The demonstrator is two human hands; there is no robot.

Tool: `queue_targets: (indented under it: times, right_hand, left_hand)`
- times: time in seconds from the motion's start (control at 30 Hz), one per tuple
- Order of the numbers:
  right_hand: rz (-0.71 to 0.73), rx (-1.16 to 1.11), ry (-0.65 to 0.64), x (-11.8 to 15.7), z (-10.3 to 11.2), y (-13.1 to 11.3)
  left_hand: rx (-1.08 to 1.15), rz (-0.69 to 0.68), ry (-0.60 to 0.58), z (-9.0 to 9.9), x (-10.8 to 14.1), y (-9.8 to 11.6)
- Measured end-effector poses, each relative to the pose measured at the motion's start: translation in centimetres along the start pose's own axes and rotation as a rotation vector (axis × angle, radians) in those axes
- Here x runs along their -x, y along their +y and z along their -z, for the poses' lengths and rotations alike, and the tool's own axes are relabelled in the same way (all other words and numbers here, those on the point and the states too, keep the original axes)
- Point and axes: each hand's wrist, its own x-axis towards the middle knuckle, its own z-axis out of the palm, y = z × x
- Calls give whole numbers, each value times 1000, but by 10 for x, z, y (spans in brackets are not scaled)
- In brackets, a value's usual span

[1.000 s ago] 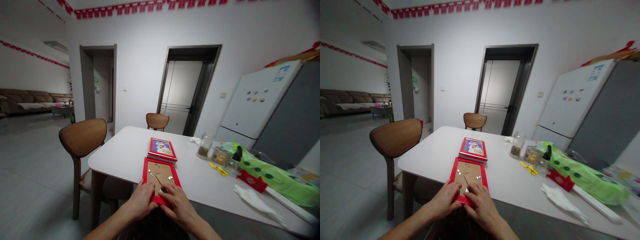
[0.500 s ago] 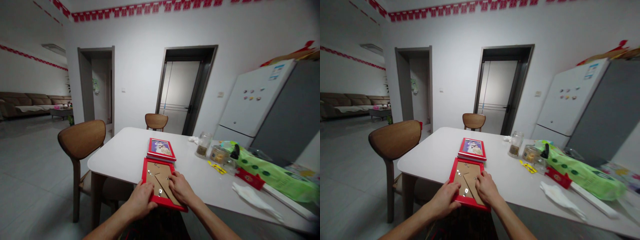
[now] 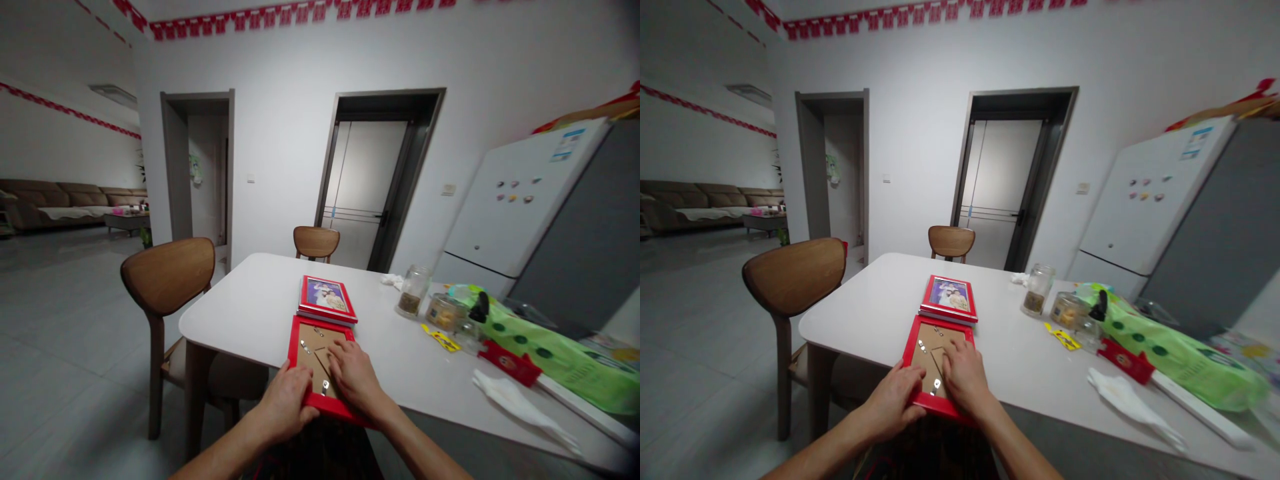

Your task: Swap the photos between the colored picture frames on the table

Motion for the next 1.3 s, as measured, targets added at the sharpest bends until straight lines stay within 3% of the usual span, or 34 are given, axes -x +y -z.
queue_targets:
  times: [0.2, 0.5, 0.77, 1.0, 1.17, 1.3]
  right_hand:
    - [126, -78, -102, -25, -19, -29]
    - [181, -151, -138, -23, -20, -24]
    - [-164, -173, -47, -52, -28, 1]
    - [-370, -116, -43, -67, -31, 5]
    - [-426, -160, -9, -72, -33, 7]
    - [-373, -301, 33, -70, -27, 13]
  left_hand:
    - [35, -32, 1, 3, 3, 3]
    - [32, -27, 8, 4, 3, 2]
    - [28, -5, -24, 5, 13, 12]
    - [28, 38, -74, 12, 14, 22]
    - [15, 62, -56, 11, 15, 25]
    - [-36, -1, -118, -9, 5, 32]
